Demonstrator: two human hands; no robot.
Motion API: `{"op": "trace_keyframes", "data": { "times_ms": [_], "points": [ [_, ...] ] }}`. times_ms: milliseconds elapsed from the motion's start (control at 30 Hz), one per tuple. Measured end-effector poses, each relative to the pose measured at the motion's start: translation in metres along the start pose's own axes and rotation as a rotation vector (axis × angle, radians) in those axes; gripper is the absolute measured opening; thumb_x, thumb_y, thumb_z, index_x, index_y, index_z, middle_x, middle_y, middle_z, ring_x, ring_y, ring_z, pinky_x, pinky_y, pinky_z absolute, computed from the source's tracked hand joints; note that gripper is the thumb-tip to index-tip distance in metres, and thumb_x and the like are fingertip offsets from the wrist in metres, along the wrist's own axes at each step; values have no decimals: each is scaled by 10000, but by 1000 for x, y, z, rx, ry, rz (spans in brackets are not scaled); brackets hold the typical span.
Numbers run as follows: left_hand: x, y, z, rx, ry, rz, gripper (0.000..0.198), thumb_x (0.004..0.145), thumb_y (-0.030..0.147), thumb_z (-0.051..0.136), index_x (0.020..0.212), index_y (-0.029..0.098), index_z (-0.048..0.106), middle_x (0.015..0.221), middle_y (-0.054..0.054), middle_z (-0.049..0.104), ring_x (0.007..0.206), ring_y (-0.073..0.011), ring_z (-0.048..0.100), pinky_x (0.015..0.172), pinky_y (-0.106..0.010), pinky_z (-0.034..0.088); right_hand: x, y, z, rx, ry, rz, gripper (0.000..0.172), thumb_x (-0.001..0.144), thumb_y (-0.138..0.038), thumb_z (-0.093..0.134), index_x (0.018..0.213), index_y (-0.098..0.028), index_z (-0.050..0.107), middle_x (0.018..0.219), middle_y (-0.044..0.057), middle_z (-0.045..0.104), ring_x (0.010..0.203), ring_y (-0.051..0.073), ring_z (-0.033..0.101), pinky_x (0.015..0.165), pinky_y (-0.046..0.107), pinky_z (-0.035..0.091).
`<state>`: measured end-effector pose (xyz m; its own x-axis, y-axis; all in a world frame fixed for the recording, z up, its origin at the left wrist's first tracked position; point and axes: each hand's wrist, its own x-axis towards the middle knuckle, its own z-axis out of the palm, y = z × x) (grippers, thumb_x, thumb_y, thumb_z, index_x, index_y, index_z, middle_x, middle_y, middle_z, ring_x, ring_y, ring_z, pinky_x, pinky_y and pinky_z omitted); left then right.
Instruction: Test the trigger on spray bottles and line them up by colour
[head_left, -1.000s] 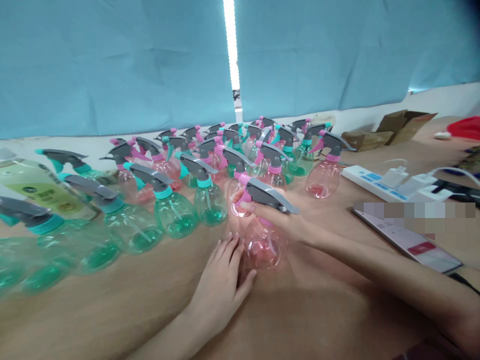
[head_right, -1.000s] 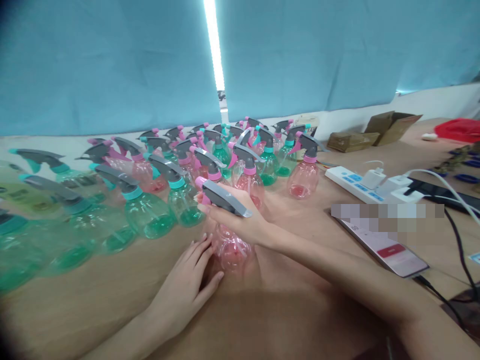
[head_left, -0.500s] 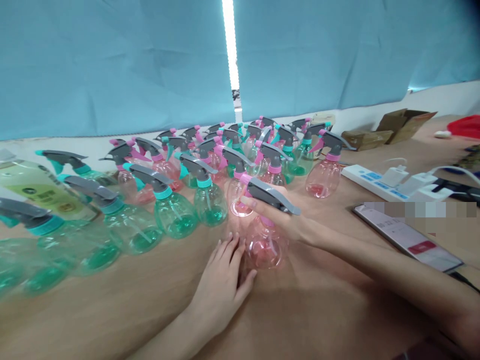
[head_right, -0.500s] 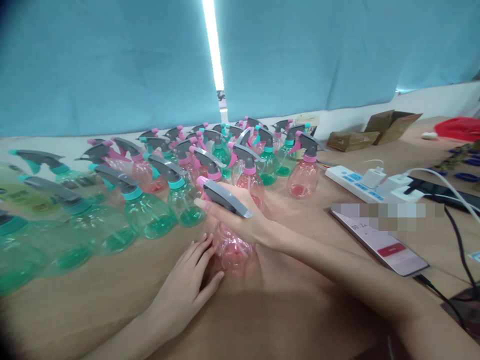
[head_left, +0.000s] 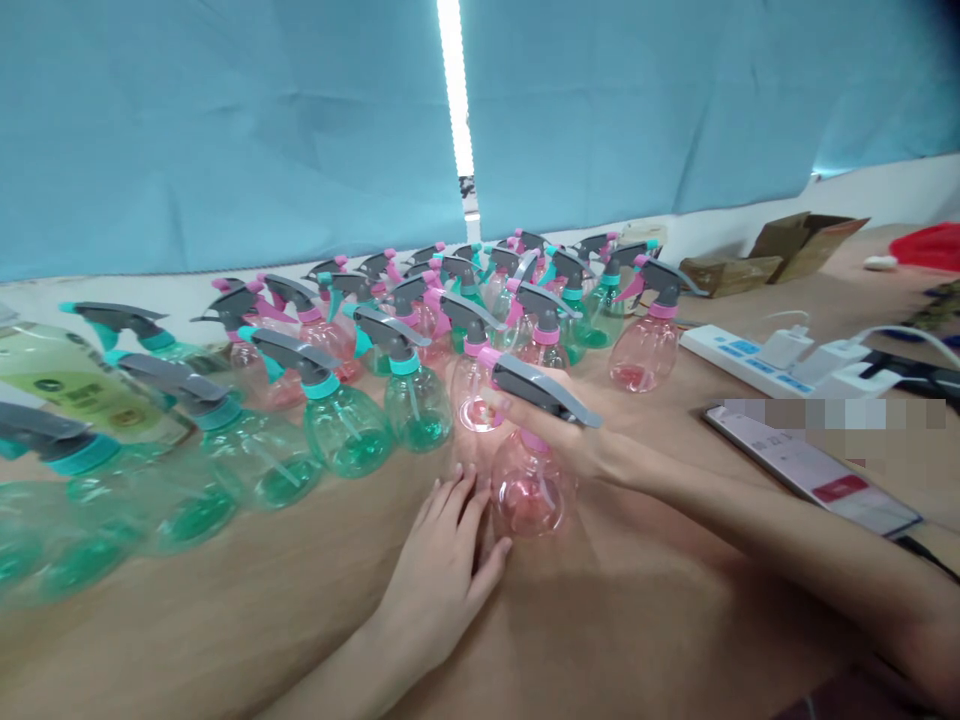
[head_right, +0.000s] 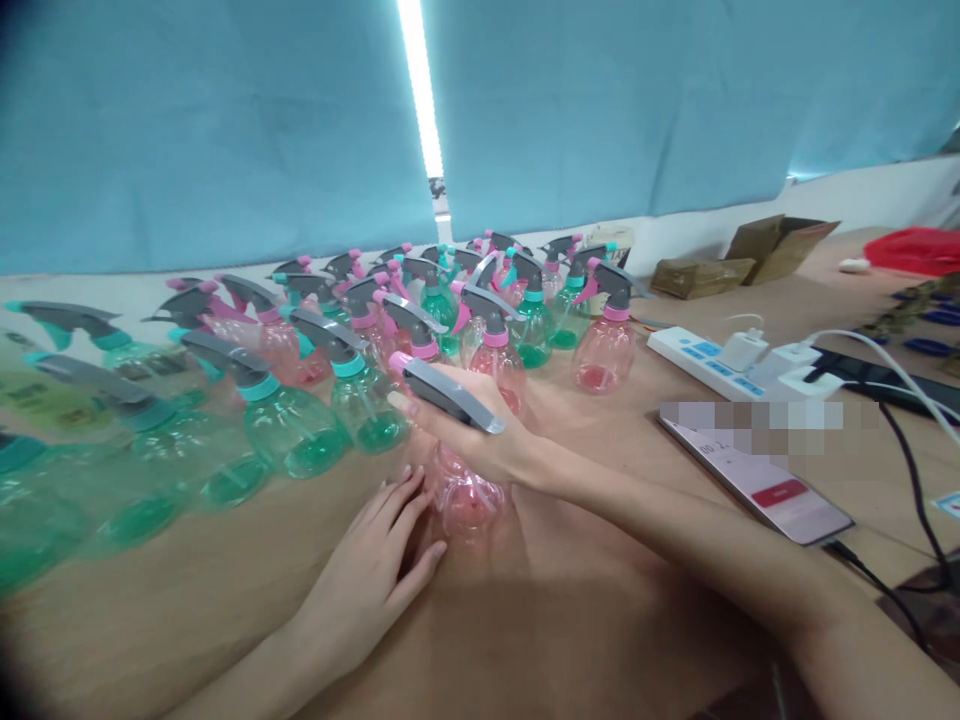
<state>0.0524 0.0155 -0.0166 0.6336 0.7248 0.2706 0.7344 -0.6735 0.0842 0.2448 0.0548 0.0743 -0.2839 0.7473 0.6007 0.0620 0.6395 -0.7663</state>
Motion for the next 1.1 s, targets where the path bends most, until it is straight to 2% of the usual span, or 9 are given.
{"op": "trace_keyframes", "data": {
  "times_ms": [200,367,733,1100],
  "points": [
    [-1,-1,1,-7,4,4,413,969,381,479,1284,118,523,1416,-182,516,1342,-331,440,1097,-551,356,0,-2,-1,-6,2,23,390,890,-395,586,645,-216,341,650,-53,302,600,99,289,570,269,280],
    [-1,-1,1,-26,18,5,408,975,394,458,1278,128,524,1406,-183,526,1336,-335,448,1093,-549,361,-2,5,1,78,10,56,261,872,-324,608,708,-213,438,694,-47,374,635,102,354,600,264,330],
    [-1,0,2,-28,17,6,417,971,388,467,1273,108,527,1391,-194,535,1334,-338,449,1089,-557,365,-6,11,1,16,14,68,162,879,-379,602,834,-223,602,712,-23,501,702,137,468,669,292,417],
    [-2,-1,1,-36,37,12,385,969,373,474,1280,150,517,1399,-175,534,1331,-330,457,1085,-551,367,-5,8,1,67,23,116,198,856,-339,632,746,-209,531,692,-39,452,669,120,429,661,283,405]
  ]
}}
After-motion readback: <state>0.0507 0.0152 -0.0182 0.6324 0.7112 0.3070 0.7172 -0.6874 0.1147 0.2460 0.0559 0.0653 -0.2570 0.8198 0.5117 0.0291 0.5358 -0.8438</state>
